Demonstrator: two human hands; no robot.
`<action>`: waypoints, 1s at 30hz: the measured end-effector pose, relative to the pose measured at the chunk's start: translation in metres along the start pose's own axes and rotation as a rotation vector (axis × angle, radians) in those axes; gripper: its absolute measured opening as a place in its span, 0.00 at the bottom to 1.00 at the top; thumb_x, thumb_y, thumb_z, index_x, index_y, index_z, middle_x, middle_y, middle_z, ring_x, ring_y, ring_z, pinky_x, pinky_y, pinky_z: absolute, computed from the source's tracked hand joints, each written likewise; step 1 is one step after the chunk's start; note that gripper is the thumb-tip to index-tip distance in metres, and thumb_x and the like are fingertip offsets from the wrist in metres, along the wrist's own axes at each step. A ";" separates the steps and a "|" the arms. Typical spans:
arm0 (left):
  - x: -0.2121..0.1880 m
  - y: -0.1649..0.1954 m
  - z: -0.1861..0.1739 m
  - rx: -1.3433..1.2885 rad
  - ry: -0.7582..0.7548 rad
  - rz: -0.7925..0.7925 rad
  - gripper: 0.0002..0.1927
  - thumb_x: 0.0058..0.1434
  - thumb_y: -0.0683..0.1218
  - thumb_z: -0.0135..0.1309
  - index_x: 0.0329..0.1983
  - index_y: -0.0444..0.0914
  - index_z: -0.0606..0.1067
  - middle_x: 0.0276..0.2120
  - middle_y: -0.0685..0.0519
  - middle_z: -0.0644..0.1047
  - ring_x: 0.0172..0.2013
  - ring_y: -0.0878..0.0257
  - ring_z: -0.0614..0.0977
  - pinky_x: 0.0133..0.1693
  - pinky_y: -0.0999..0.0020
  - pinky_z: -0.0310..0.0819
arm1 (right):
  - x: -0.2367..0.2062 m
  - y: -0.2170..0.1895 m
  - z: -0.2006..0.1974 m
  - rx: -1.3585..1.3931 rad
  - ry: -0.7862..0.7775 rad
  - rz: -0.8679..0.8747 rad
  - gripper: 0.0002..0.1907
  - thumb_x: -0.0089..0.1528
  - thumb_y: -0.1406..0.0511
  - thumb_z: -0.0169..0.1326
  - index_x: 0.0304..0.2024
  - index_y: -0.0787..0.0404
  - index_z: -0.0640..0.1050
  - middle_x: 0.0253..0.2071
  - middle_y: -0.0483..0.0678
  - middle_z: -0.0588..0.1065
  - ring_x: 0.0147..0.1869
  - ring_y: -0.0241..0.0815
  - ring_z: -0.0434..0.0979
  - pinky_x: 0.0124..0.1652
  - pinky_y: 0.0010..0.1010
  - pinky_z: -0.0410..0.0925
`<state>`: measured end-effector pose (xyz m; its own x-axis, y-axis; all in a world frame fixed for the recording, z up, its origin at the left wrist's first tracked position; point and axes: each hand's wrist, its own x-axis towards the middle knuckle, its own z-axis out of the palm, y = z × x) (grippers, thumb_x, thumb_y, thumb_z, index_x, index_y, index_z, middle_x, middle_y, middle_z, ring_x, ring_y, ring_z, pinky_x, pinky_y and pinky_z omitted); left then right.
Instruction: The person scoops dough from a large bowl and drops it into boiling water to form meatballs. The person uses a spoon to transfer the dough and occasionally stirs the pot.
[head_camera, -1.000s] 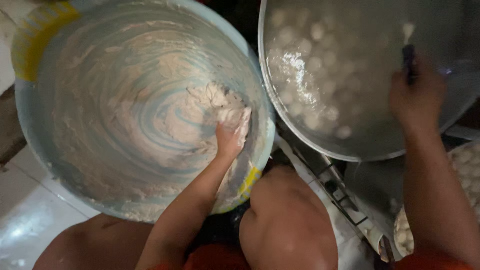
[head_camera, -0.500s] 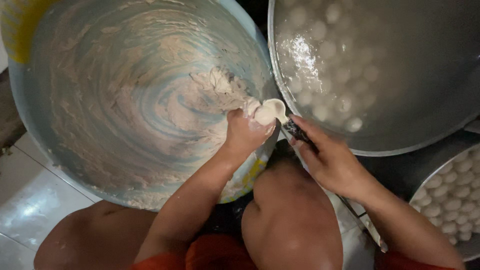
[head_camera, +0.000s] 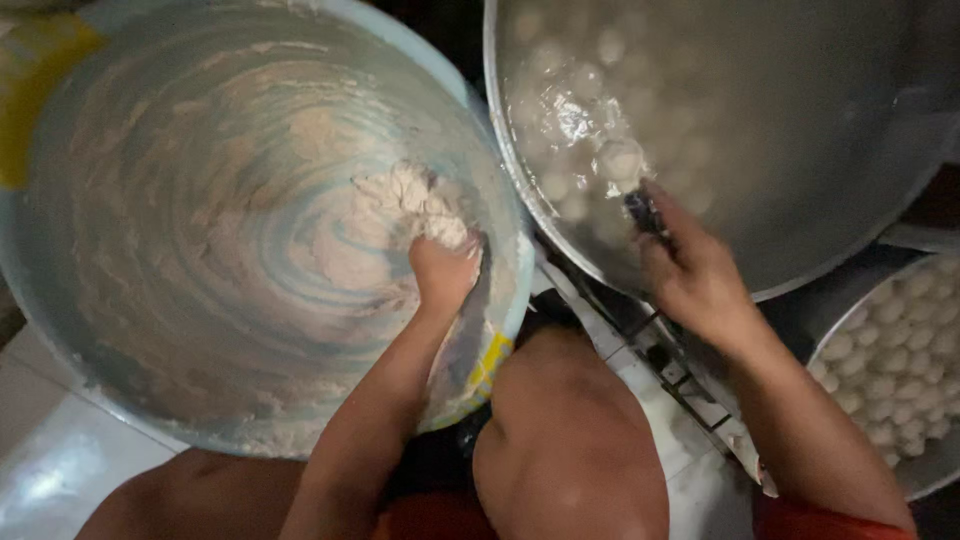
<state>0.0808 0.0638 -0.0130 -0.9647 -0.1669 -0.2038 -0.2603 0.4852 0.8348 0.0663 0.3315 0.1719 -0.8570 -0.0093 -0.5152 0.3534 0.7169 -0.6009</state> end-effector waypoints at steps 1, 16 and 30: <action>-0.002 0.004 -0.001 -0.051 -0.018 -0.009 0.09 0.61 0.45 0.59 0.27 0.36 0.76 0.20 0.47 0.77 0.21 0.54 0.80 0.28 0.61 0.73 | 0.006 0.005 -0.002 -0.050 0.055 -0.057 0.31 0.66 0.68 0.46 0.73 0.58 0.64 0.47 0.54 0.77 0.45 0.43 0.79 0.44 0.34 0.72; -0.012 0.070 -0.035 0.178 0.082 0.765 0.04 0.56 0.42 0.63 0.33 0.43 0.78 0.27 0.51 0.76 0.26 0.49 0.79 0.25 0.54 0.68 | -0.030 -0.049 0.025 0.107 -0.250 -0.188 0.27 0.69 0.67 0.49 0.72 0.56 0.66 0.43 0.56 0.76 0.43 0.42 0.77 0.42 0.30 0.73; 0.022 0.001 -0.010 0.231 -0.176 0.217 0.07 0.43 0.43 0.58 0.24 0.33 0.79 0.29 0.35 0.78 0.35 0.38 0.79 0.43 0.46 0.72 | -0.027 -0.010 0.026 0.345 -0.392 0.217 0.29 0.65 0.67 0.50 0.69 0.52 0.69 0.36 0.49 0.79 0.25 0.33 0.66 0.24 0.27 0.64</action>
<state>0.0598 0.0525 -0.0114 -0.9853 0.1023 -0.1365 -0.0314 0.6778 0.7346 0.0962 0.3067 0.1758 -0.5709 -0.1926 -0.7981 0.6643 0.4629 -0.5869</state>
